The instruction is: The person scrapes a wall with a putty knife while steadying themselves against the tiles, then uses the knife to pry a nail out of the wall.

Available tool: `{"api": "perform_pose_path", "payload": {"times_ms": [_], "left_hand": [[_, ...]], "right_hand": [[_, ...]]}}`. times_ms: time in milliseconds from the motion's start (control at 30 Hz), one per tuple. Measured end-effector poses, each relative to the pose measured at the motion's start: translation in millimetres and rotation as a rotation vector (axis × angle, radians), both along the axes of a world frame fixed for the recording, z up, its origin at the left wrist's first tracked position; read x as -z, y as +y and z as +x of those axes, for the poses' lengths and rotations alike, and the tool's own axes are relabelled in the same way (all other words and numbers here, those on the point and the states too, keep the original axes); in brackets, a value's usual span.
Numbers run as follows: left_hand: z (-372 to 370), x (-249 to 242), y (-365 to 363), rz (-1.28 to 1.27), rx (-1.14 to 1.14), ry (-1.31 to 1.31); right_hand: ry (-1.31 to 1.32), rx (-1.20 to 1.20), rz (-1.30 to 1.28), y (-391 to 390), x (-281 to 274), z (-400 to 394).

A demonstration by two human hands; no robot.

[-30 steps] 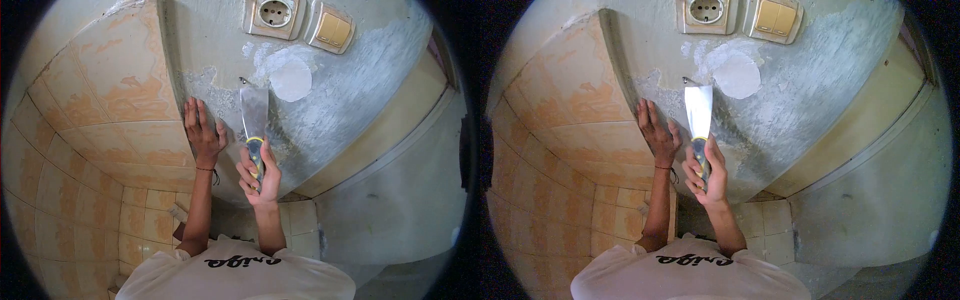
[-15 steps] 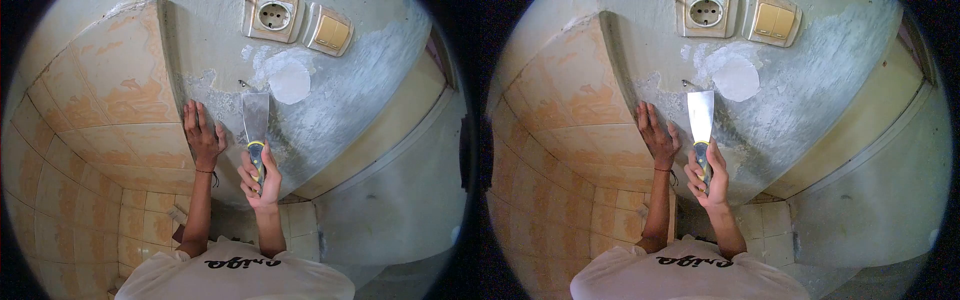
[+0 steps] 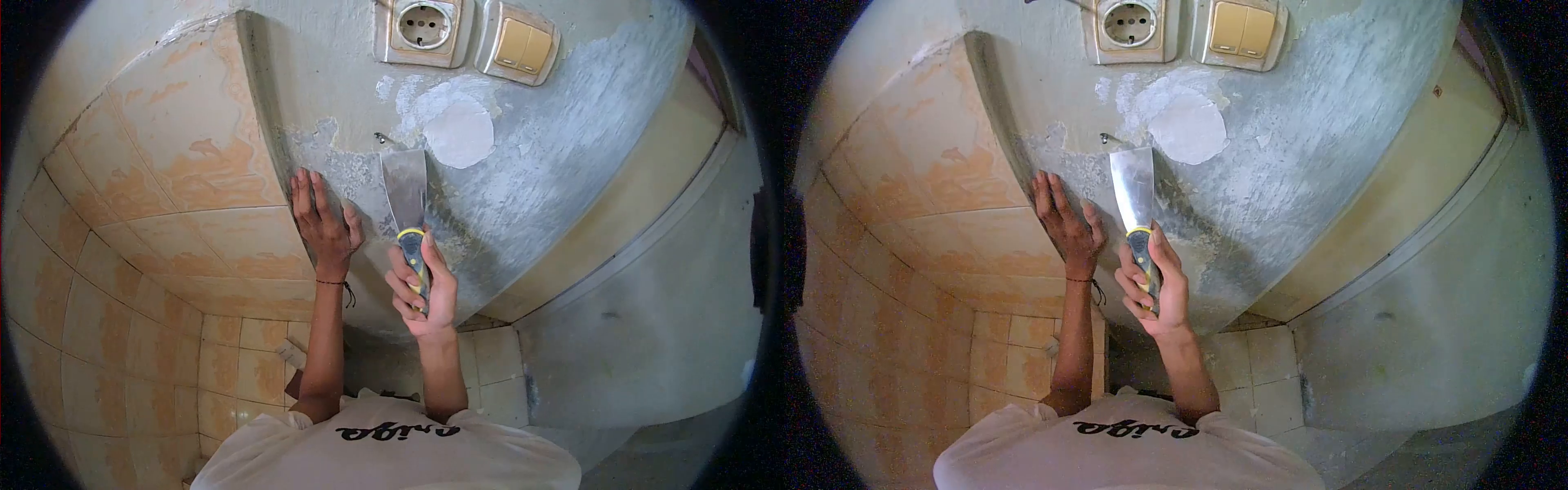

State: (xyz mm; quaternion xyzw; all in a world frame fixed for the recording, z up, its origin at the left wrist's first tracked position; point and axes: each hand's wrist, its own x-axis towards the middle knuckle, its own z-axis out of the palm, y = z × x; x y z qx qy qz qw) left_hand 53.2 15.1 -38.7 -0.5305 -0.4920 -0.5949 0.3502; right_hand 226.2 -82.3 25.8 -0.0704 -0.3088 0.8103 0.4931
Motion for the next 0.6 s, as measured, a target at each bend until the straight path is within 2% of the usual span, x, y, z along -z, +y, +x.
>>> {"api": "perform_pose_path", "payload": {"times_ms": [67, 200, 333, 400, 467, 533, 600], "left_hand": [[0.8, -1.5, -0.1, 0.019, -0.065, 0.009], [0.6, -0.2, 2.0, 0.033, -0.066, 0.018], [0.9, 0.5, 1.8, 0.013, -0.056, 0.016], [0.8, 0.1, -0.3, 0.006, -0.038, 0.016], [2.1, -0.6, -2.0, -0.017, -0.044, 0.007], [2.5, -1.5, -2.4, -0.016, -0.045, 0.007], [2.6, -0.6, -2.6, -0.015, -0.05, 0.002]], "right_hand": [[0.013, -0.003, -0.001, 2.1, 2.1, -1.4], [0.067, -0.016, -0.009, 4.3, 9.4, -7.6], [-0.027, 0.03, 0.036, 4.5, 11.2, 2.7], [0.012, 0.049, 0.036, 1.7, 11.2, 1.5], [-0.165, 0.176, 0.126, 1.8, 15.9, 0.5], [-0.138, 0.188, 0.126, 3.9, 16.8, 2.6], [-0.374, 0.308, 0.206, 3.5, 10.5, 7.4]]}}
